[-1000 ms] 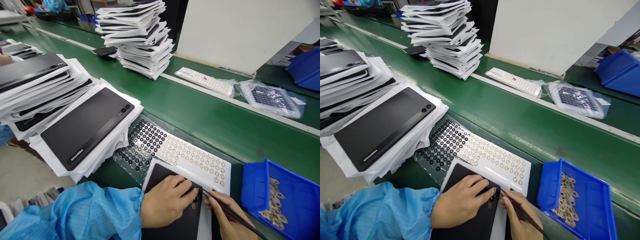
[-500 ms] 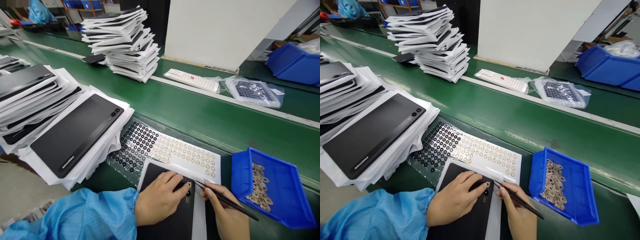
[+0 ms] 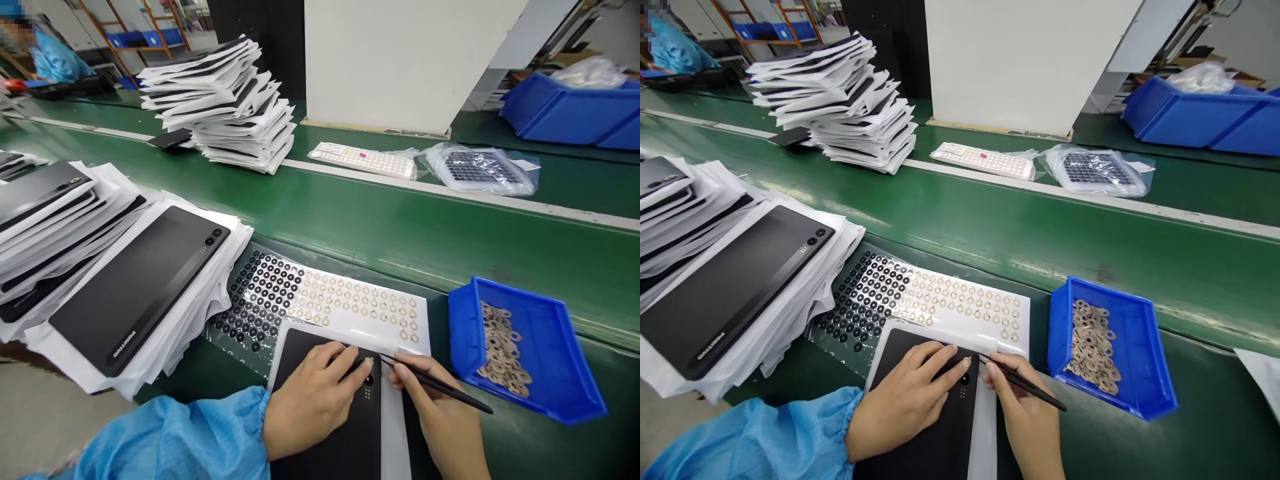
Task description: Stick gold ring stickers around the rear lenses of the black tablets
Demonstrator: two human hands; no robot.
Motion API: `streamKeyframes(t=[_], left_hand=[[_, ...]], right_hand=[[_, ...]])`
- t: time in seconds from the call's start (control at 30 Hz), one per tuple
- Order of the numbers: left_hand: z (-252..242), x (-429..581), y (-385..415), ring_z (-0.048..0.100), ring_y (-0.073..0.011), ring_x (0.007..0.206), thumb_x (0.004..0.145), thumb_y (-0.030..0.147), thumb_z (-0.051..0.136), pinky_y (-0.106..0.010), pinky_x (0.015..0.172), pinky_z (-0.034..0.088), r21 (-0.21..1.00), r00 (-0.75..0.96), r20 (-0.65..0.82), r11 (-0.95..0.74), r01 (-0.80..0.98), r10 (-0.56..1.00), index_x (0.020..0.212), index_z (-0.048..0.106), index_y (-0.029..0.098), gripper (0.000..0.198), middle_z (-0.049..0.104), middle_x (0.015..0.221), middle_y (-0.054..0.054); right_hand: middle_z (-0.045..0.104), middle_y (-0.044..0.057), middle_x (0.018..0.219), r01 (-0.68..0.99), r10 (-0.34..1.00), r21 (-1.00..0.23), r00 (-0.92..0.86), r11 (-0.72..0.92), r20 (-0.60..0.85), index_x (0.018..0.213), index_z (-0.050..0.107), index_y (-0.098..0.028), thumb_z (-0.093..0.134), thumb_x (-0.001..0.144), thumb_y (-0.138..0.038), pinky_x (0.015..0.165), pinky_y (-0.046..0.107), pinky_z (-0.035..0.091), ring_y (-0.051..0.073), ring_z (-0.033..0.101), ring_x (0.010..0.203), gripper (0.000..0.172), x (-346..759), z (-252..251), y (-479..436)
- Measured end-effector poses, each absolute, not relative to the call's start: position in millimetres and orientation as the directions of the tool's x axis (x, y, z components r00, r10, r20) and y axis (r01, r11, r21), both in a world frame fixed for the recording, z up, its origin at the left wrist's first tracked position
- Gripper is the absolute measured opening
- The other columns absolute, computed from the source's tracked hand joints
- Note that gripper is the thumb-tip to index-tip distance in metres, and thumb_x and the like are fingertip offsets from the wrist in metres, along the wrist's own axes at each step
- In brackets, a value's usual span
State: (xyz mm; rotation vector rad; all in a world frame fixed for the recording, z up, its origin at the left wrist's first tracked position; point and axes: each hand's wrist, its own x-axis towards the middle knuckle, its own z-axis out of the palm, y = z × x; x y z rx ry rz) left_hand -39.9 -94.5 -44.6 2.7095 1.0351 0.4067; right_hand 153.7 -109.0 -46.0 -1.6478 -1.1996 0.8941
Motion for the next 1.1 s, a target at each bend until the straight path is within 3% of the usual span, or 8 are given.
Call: streamKeyframes(t=[0.4,0.77,1.1], left_hand=[[-40.2,-33.5,-90.1,0.05,-0.0242,0.106,0.081,0.009,0.054,-0.038,0.089,0.048,0.261,0.722,0.165,-0.736,0.625,0.672,0.124,0.049,0.015,0.043,0.055,0.117,-0.01],[-39.2,-44.3,-84.8,0.046,-0.0242,0.108,0.083,0.011,0.053,-0.039,0.094,0.045,0.387,0.755,0.153,-0.742,0.548,0.637,0.125,0.05,0.02,0.042,0.049,0.121,-0.008],[-42.9,-48.9,-85.4,0.044,-0.0252,0.112,0.085,0.013,0.051,-0.038,0.096,0.044,0.425,0.754,0.189,-0.745,0.514,0.629,0.124,0.05,0.02,0.039,0.048,0.122,-0.01]], right_hand=[[0.067,0.003,0.064,0.3,0.965,-0.939,0.244,-0.17,-0.097,0.078,0.069,-0.021,0.064,0.077,-0.047,0.056,0.029,0.056,0.02,0.065,0.058,0.027,155.8,-47.8,-112.3],[0.064,0.003,0.059,0.323,0.973,-0.941,0.229,-0.098,-0.023,0.073,0.067,-0.02,0.063,0.077,-0.047,0.053,0.027,0.055,0.018,0.064,0.054,0.027,153.0,-47.6,-112.5],[0.067,0.004,0.064,0.402,0.988,-0.915,0.135,0.012,0.072,0.073,0.069,-0.021,0.063,0.08,-0.044,0.052,0.027,0.054,0.019,0.064,0.054,0.026,152.7,-54.8,-110.8]])
